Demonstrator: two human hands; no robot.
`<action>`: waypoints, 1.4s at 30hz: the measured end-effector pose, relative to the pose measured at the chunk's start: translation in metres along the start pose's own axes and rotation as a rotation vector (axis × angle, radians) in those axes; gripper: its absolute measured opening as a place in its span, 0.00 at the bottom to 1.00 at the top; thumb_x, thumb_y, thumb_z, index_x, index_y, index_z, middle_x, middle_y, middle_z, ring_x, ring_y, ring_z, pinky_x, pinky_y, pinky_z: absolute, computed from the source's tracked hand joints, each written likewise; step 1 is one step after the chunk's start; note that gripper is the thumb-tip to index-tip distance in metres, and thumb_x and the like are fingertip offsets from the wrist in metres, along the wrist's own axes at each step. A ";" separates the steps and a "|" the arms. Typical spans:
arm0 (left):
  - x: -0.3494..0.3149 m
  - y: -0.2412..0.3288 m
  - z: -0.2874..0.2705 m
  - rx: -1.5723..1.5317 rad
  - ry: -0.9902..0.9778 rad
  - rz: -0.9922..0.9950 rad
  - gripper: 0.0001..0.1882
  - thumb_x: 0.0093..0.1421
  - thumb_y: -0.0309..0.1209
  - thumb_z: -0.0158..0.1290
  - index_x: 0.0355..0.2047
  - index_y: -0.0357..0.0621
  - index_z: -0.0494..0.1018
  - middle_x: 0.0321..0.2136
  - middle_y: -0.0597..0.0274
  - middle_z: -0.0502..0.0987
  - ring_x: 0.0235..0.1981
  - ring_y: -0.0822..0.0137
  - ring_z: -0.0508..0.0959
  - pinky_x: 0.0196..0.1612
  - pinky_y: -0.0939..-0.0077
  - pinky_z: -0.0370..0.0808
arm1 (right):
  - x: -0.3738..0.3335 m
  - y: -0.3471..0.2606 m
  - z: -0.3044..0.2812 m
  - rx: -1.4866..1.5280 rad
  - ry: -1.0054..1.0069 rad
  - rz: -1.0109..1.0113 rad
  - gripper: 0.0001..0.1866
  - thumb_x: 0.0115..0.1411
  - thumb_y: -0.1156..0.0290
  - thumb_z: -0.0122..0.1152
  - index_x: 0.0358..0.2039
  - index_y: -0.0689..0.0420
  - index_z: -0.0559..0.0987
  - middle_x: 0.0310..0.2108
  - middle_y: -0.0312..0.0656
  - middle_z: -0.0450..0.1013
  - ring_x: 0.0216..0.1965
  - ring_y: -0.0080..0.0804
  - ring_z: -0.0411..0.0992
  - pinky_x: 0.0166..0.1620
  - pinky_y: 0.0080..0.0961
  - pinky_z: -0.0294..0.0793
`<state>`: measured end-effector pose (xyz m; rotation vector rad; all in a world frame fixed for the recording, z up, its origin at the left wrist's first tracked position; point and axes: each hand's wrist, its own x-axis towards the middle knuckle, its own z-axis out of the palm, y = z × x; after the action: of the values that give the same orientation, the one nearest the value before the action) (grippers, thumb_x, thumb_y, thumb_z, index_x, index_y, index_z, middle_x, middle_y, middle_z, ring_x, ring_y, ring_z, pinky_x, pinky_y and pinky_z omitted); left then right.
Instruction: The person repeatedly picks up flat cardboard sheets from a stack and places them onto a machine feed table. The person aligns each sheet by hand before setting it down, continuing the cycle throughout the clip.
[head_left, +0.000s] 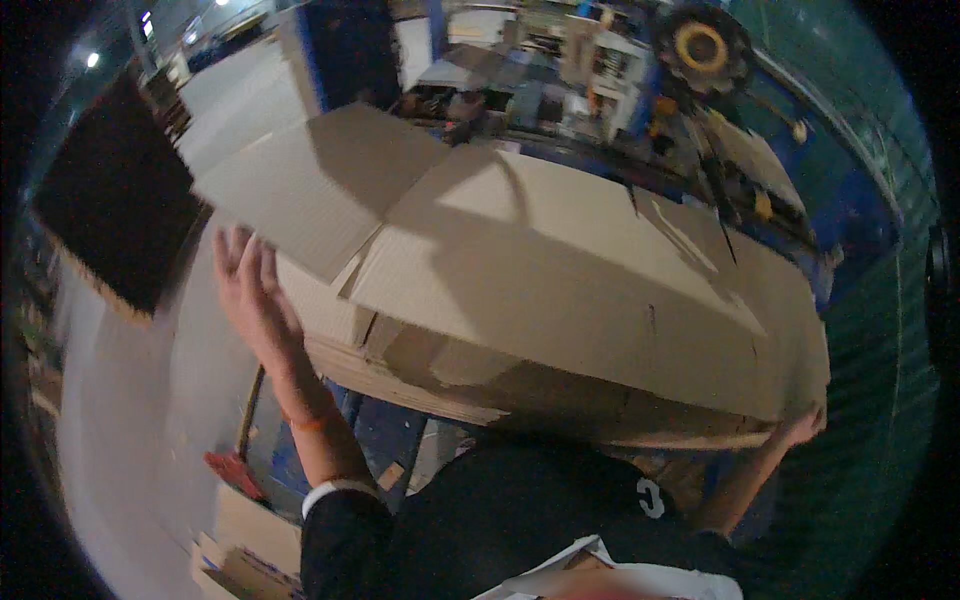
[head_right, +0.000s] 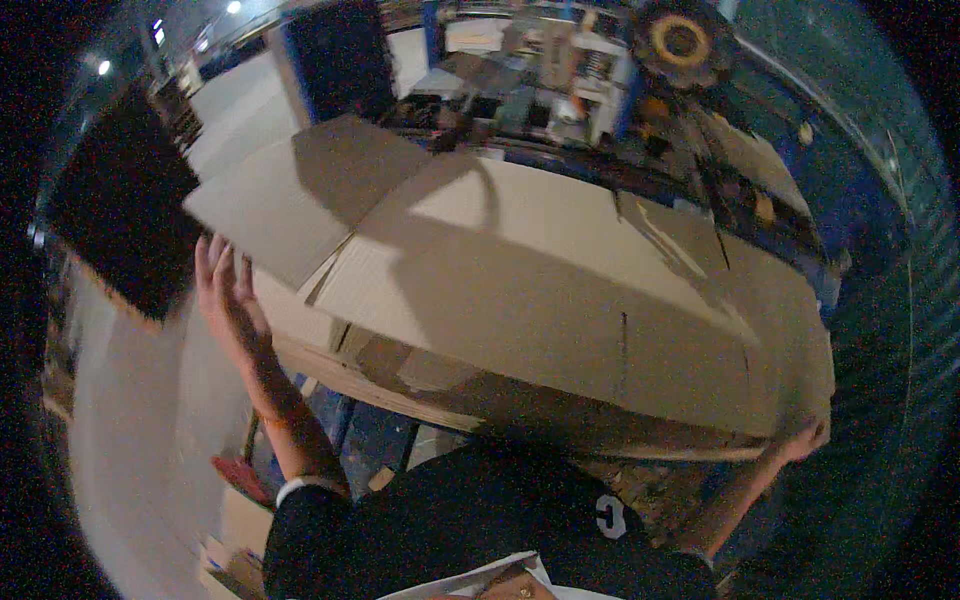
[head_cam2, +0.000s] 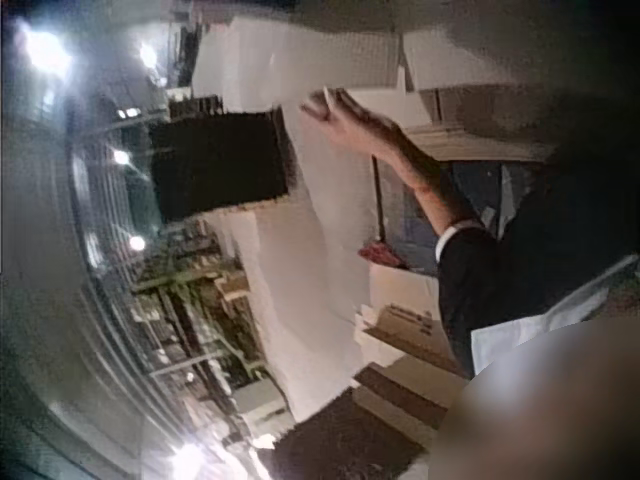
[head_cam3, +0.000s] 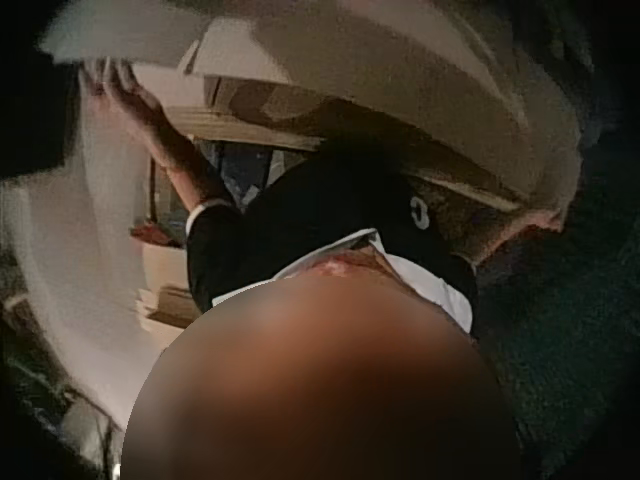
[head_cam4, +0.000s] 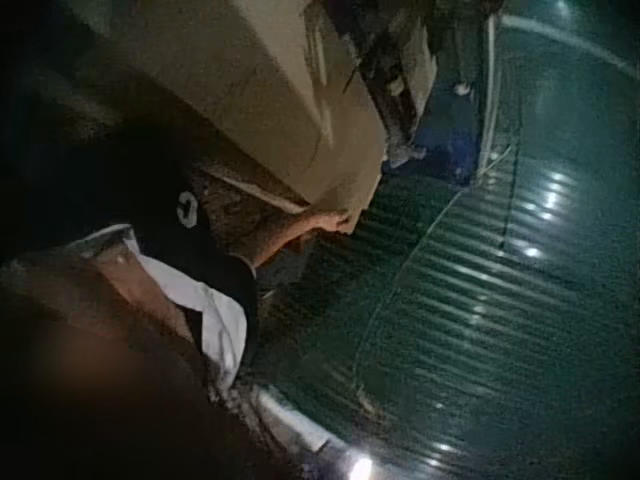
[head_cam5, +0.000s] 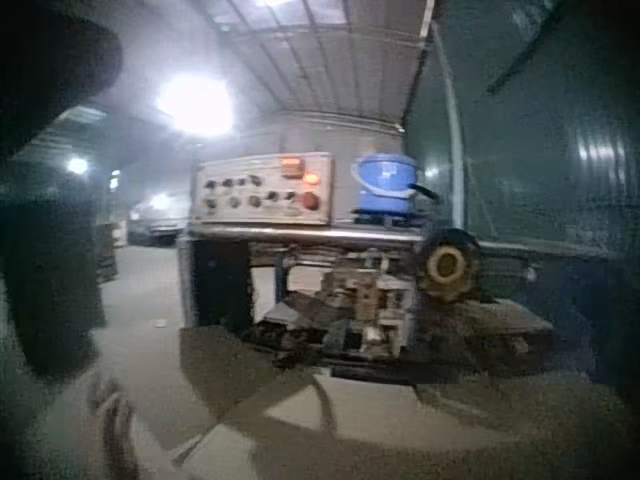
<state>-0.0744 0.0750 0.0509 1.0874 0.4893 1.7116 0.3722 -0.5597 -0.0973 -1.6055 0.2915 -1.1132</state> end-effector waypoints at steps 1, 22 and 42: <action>0.004 0.000 0.003 -0.018 -0.017 0.031 0.35 0.56 0.26 0.49 0.61 0.33 0.45 0.59 0.40 0.52 0.61 0.55 0.55 0.60 0.64 0.54 | 0.003 0.003 -0.005 0.076 -0.116 -0.039 0.18 0.56 0.67 0.54 0.46 0.64 0.71 0.46 0.47 0.68 0.41 0.38 0.68 0.45 0.34 0.68; -0.018 -0.090 -0.070 -0.280 0.271 -0.586 0.14 0.45 0.32 0.50 0.31 0.39 0.65 0.27 0.63 0.65 0.30 0.70 0.65 0.36 0.78 0.61 | 0.113 -0.152 0.008 0.059 -0.778 0.010 0.25 0.56 0.61 0.49 0.51 0.62 0.65 0.48 0.45 0.65 0.45 0.41 0.66 0.45 0.36 0.69; -0.040 -0.090 -0.086 -0.154 -0.038 -0.528 0.14 0.50 0.24 0.53 0.38 0.37 0.67 0.32 0.65 0.71 0.32 0.73 0.70 0.38 0.78 0.66 | -0.099 -0.247 -0.023 0.045 -0.459 -0.326 0.23 0.56 0.68 0.56 0.50 0.66 0.68 0.47 0.45 0.68 0.45 0.34 0.66 0.50 0.28 0.62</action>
<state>-0.0953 0.0901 -0.0771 0.7900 0.5536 1.2385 0.2150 -0.4166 0.0649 -1.8545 -0.3051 -0.9432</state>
